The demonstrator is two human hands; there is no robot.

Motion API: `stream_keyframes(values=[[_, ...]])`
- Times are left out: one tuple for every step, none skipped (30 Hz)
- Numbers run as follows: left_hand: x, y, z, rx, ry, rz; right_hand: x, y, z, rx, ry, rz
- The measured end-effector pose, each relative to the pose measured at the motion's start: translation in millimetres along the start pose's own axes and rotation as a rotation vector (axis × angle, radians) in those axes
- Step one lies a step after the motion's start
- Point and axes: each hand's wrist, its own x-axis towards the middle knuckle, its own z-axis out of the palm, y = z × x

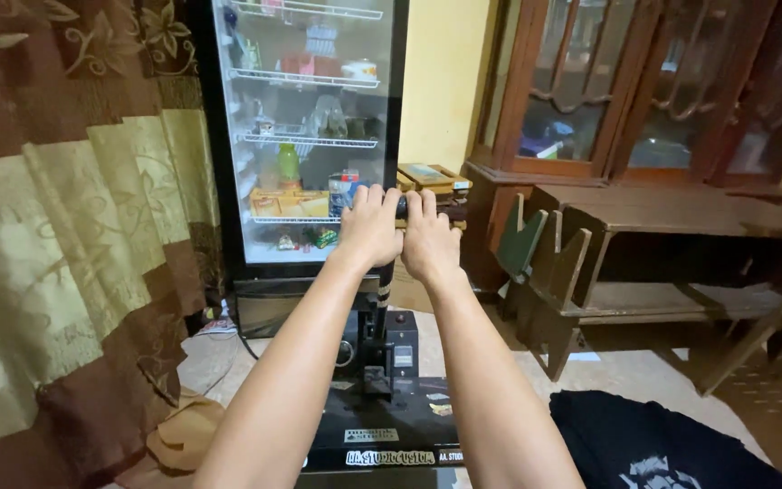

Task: Smoothing out printed fabric pieces on the floor and then using a heat press machine to apply the designs.

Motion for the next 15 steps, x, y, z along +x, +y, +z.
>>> stream_keyframes(values=[[-3, 0, 1, -0.003, 0.000, -0.003, -5, -3, -4, 0.001, -0.009, 0.005], [-6, 1, 0, -0.004, -0.003, -0.009, -9, -5, -6, 0.001, -0.015, 0.002], [-10, 2, 0, -0.017, -0.002, -0.019, -14, -6, -9, -0.002, -0.012, 0.003], [-14, 4, 1, -0.031, -0.005, -0.028, -19, -7, -10, -0.005, -0.012, 0.008], [-21, 7, 0, -0.033, -0.012, -0.032, -25, -6, -9, -0.005, -0.021, 0.007], [-28, 9, -4, -0.032, 0.005, -0.025, -30, -7, -10, 0.009, -0.021, 0.008], [-34, 12, -8, -0.031, 0.021, -0.017, -35, -7, -11, 0.024, -0.022, 0.008], [-41, 12, -5, -0.019, 0.020, -0.011, -44, -10, -14, 0.036, -0.017, 0.011], [-49, 13, -2, -0.017, 0.043, -0.014, -53, -12, -17, 0.064, -0.015, 0.014], [-58, 15, 3, -0.019, 0.062, -0.017, -64, -11, -19, 0.090, -0.019, 0.020], [-72, 18, -3, -0.012, 0.056, -0.012, -77, -14, -15, 0.099, -0.019, 0.025], [-88, 25, -4, -0.025, 0.090, -0.009, -94, -12, -10, 0.053, 0.114, -0.007], [-106, 31, -4, -0.038, 0.123, -0.006, -111, -11, -4, 0.006, 0.247, -0.040], [-130, 40, -4, -0.042, 0.112, -0.007, -130, -5, 8, 0.005, 0.237, -0.034], [-154, 48, -3, 0.012, 0.189, 0.018, -149, 0, 22, -0.008, 0.364, -0.079]])
